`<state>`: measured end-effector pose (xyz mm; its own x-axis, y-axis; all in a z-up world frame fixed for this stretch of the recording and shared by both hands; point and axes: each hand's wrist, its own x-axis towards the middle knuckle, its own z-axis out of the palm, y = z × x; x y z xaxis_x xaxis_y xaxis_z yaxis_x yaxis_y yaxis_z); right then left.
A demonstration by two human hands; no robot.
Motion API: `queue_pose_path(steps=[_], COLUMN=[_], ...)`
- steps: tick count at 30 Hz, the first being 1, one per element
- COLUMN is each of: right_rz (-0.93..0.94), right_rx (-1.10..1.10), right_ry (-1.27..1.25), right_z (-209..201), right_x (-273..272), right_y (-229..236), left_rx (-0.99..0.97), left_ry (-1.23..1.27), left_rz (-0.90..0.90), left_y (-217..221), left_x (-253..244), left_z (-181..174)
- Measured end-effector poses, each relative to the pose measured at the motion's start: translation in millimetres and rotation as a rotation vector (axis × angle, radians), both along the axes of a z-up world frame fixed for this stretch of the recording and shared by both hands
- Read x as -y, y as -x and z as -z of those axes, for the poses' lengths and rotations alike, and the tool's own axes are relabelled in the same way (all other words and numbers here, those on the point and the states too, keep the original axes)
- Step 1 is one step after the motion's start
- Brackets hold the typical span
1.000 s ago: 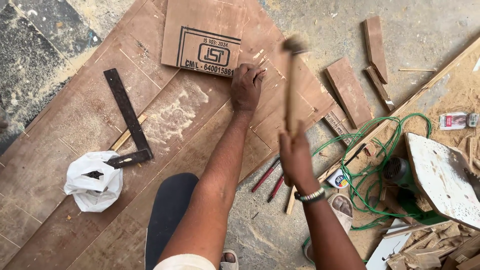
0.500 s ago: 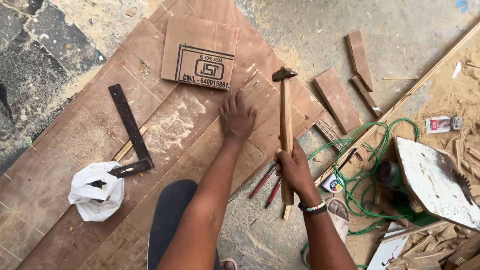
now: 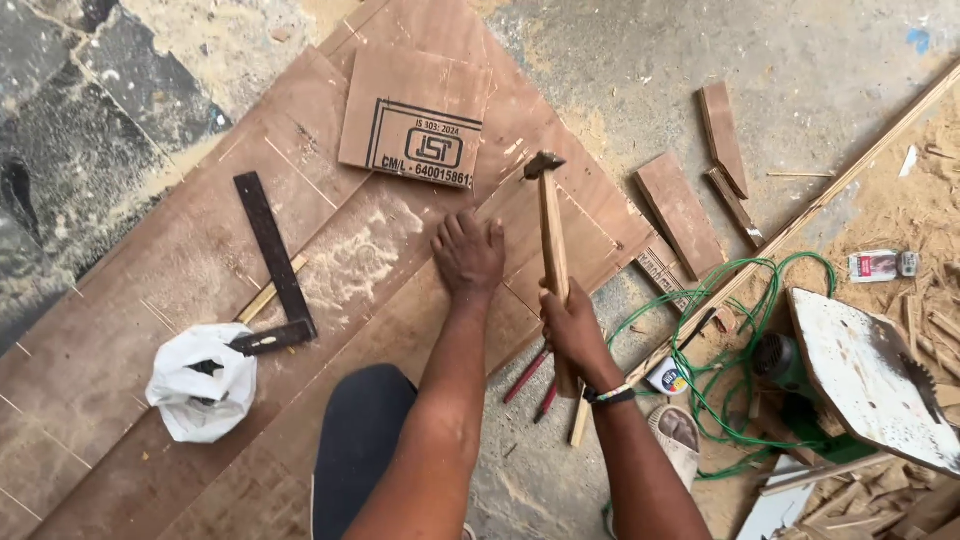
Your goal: Hammering and assembling wooden panels for furniture manufacturing.
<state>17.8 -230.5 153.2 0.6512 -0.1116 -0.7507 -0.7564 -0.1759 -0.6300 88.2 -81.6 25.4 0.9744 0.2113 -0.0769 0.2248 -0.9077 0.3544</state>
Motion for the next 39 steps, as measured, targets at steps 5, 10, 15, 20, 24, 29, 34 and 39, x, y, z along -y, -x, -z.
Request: queue_pose_path(steps=[5, 10, 15, 20, 24, 29, 34, 39], right_rz=[0.108, 0.344, -0.120, 0.145, 0.451, -0.041, 0.199, 0.190], right_rx=[0.277, 0.988, 0.019, 0.490, 1.020, 0.184, 0.589, 0.403], right_ry=[-0.011, -0.091, 0.191, 0.058, -0.037, 0.286, 0.015, -0.001], right_z=[-104.9, -34.2, -9.9, -69.3, -21.6, 8.4, -64.0, 24.7], right_x=[9.3, 9.1, -5.3, 4.7, -5.4, -11.3, 6.4, -8.7], right_y=[-30.1, -12.6, -15.3, -28.5, 14.5, -1.1, -14.3, 16.2], left_rx=[0.034, 0.006, -0.095, -0.021, 0.005, -0.070, 0.041, -0.054], left_ry=[-0.023, -0.025, -0.047, -0.042, -0.025, -0.044, -0.061, -0.064], left_rz=[0.004, 0.014, 0.000, -0.004, 0.018, 0.007, -0.019, -0.014], left_y=[0.7, 2.3, -0.3, -2.6, 0.3, -1.9, 1.7, -1.3], left_x=[0.2, -0.7, 2.0, -1.3, -1.8, 0.4, 1.6, 1.2], left_z=[5.5, 3.7, 7.3, 1.1, 2.6, -6.1, 13.2, 2.2])
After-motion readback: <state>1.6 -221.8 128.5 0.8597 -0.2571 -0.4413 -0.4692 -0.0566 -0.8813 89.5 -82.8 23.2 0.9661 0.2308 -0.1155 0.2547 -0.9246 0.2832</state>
